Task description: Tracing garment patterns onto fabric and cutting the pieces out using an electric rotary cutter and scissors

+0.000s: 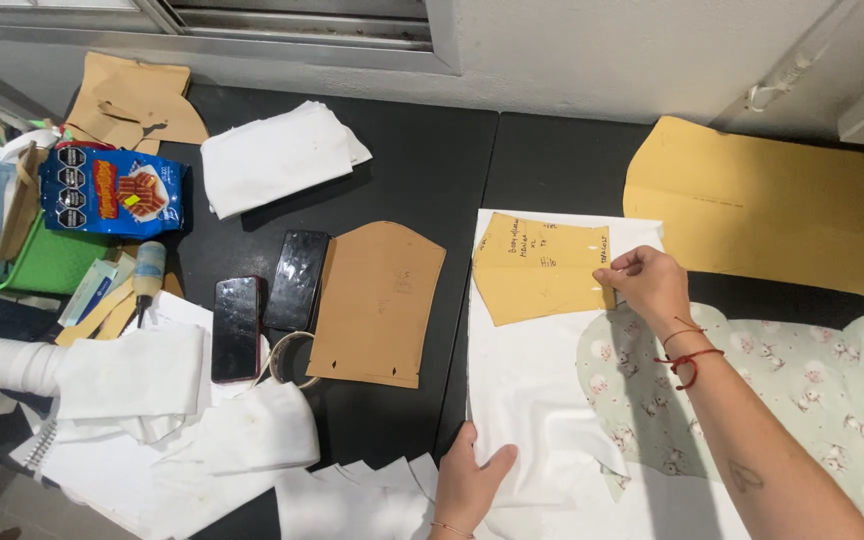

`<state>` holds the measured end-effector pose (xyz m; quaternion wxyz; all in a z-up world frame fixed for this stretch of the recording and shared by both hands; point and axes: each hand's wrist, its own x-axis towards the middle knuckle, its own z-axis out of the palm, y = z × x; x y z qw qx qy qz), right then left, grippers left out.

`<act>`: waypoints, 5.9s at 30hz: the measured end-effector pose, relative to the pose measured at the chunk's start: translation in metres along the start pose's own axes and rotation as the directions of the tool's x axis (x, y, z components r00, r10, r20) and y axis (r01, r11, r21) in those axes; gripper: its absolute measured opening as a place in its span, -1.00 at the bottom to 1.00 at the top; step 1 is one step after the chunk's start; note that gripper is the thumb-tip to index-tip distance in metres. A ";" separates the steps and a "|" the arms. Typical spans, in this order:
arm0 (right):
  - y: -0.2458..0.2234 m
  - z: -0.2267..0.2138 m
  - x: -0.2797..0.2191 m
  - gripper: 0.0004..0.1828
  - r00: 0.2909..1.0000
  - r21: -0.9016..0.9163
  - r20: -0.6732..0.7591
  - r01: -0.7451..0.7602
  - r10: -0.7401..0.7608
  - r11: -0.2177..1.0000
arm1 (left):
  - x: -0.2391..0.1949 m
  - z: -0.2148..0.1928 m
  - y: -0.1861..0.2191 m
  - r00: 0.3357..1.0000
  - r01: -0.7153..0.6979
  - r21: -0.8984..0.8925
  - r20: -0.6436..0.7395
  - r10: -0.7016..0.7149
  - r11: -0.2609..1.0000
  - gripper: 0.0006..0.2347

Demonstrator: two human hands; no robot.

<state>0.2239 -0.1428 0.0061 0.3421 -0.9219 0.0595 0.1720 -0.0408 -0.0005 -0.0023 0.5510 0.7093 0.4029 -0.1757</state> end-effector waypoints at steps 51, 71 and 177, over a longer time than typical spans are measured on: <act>0.065 -0.022 0.000 -0.53 0.986 0.066 -0.164 -0.005 0.016 0.998 | 0.097 0.052 0.116 0.507 -0.564 0.712 -0.102 0.856 0.419 -0.71; 0.023 -0.039 0.010 -0.81 0.994 0.114 -0.102 0.038 -0.026 0.993 | 0.008 0.017 0.014 0.956 -0.288 0.190 0.004 0.292 0.939 -0.81; -0.005 -0.017 -0.004 -0.73 0.893 0.050 -0.264 0.390 -0.365 0.919 | 0.184 0.019 0.126 0.417 -0.515 0.778 -0.140 0.898 0.360 -0.90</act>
